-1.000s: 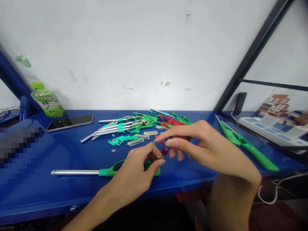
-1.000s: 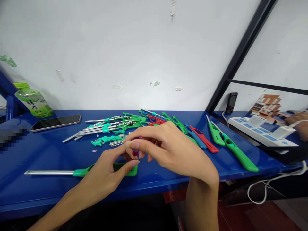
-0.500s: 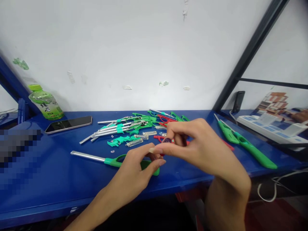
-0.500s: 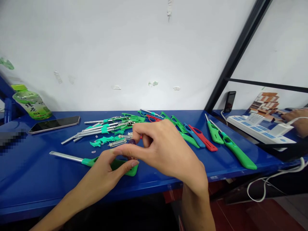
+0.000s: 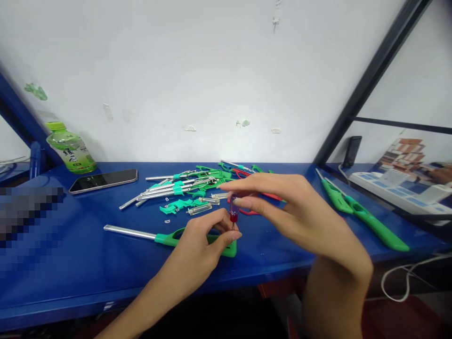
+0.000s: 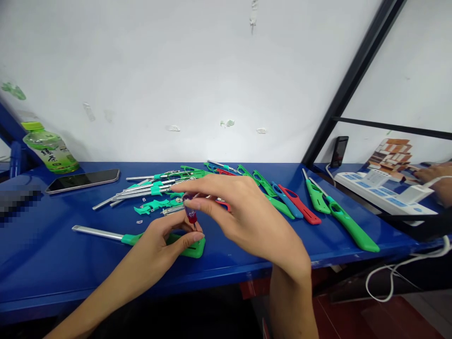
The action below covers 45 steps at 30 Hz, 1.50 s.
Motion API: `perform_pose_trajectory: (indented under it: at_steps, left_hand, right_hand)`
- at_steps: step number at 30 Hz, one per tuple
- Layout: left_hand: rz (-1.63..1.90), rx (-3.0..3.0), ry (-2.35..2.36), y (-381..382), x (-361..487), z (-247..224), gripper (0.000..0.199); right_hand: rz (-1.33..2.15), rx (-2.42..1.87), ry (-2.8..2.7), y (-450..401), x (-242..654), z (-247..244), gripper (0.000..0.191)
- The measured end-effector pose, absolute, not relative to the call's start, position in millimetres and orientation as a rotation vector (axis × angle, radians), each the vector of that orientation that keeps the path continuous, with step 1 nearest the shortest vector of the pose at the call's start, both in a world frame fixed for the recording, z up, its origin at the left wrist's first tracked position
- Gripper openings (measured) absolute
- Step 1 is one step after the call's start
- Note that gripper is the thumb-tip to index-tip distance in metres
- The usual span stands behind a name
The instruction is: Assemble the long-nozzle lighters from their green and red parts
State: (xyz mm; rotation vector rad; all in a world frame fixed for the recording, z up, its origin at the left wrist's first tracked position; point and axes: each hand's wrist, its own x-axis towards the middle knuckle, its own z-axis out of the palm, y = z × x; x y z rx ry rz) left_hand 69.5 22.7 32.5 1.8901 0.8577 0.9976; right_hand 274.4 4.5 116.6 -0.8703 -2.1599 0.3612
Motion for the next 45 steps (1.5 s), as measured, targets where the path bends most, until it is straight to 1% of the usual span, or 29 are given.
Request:
perform_pose_trajectory:
  at_steps: [4,7,12,13,16,18,19,22,24,26,31,35,37,43,45]
  left_hand:
    - [1.001,1.897,0.868,21,70,34,0.019]
    - [0.992,1.902,0.891,20,70,35,0.021]
    - [0.962,1.895,0.943,19,73,35,0.015]
    - [0.957,1.895,0.946,19,74,35,0.015]
    - [0.944,1.906,0.941,19,73,34,0.015]
    - [0.947,1.908,0.931,20,73,33,0.015]
    - [0.954,1.902,0.925,20,72,33,0.015]
    - [0.957,1.890,0.899,21,71,34,0.016]
    - [0.941,1.890,0.890,21,70,35,0.017]
    - [0.927,1.891,0.888,21,70,36,0.018]
    - [0.919,1.912,0.914,20,72,35,0.016]
    - [0.927,1.920,0.944,20,73,34,0.012]
    - [0.940,1.922,0.950,20,72,34,0.011]
    - [0.930,1.931,0.951,22,71,36,0.015]
    - [0.914,1.934,0.956,22,71,36,0.014]
  right_hand:
    - [0.359,-0.850,-2.170,8,271,115,0.024]
    - [0.306,-0.945,-2.146,5,271,116,0.019]
    - [0.180,-1.111,-2.081,1,273,120,0.009]
    - [0.162,-1.134,-2.073,1,272,120,0.011]
    - [0.137,-1.178,-2.048,4,270,118,0.031]
    - [0.137,-1.169,-2.041,5,269,117,0.039]
    - [0.142,-1.153,-2.046,5,268,117,0.038]
    - [0.195,-1.075,-2.048,1,270,119,0.017]
    - [0.257,-1.016,-2.041,-3,273,121,0.028]
    - [0.295,-0.977,-2.066,-5,276,121,0.031]
    - [0.310,-0.968,-2.087,-1,278,120,0.020]
    - [0.216,-1.012,-2.001,1,276,120,0.011]
    - [0.200,-1.047,-1.987,1,276,120,0.015]
    - [0.226,-1.078,-1.960,7,268,115,0.046]
    - [0.228,-1.084,-1.944,8,265,114,0.051]
